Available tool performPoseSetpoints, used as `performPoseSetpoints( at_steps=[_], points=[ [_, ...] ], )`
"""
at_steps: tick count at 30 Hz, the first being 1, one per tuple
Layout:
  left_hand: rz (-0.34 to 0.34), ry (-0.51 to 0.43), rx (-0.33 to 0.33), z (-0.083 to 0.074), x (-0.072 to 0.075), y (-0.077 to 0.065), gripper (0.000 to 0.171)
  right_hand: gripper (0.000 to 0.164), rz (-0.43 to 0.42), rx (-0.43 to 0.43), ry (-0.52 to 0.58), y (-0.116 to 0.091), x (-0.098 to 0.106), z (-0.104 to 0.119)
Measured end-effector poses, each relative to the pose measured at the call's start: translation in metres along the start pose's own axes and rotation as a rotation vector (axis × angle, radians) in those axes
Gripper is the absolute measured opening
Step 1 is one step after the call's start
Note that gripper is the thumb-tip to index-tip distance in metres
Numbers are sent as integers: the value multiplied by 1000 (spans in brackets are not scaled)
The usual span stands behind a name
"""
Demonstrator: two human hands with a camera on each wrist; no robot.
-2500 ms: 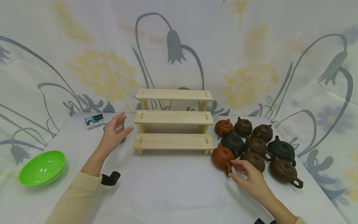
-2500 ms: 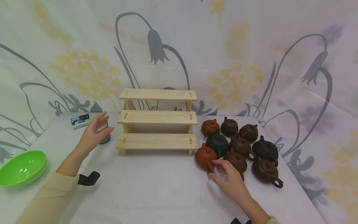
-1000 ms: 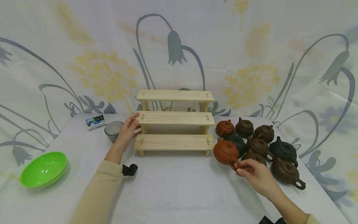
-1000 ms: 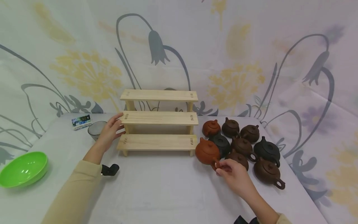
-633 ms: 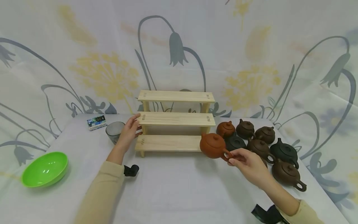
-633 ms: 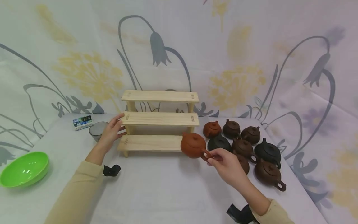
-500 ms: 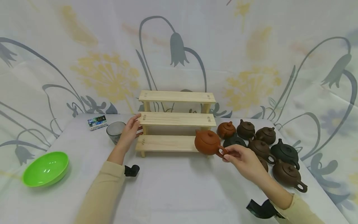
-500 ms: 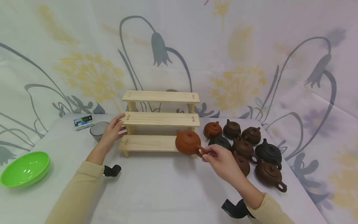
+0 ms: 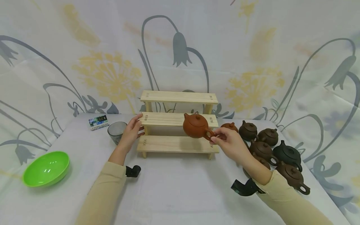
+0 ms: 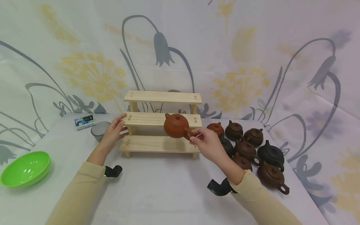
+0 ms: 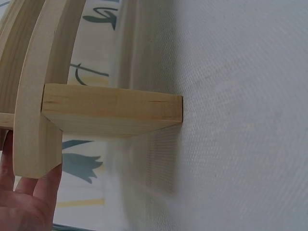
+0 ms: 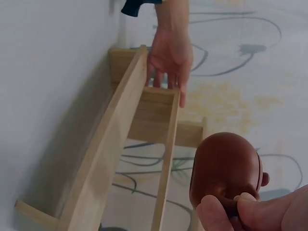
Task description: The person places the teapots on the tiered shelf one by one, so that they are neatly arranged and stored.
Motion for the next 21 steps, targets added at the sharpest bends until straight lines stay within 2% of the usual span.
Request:
performPoseSetpoints(
  at_steps=[5, 16, 21],
  points=[
    [7, -4, -9, -1, 1, -1, 45, 16, 0, -12, -18, 21, -7, 9],
    [1, -20, -15, 0, 4, 0, 45, 21, -14, 18, 57, 66, -30, 44],
    [0, -21, -17, 0, 2, 1, 44, 19, -51, 42, 86, 84, -42, 57]
  ],
)
Point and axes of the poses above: each hand's wrist, its own y-axis towards the middle knuckle, its own x-axis out of the back of the hand, z = x × y, the point moved 9 cm from there along y, towards the middle knuckle
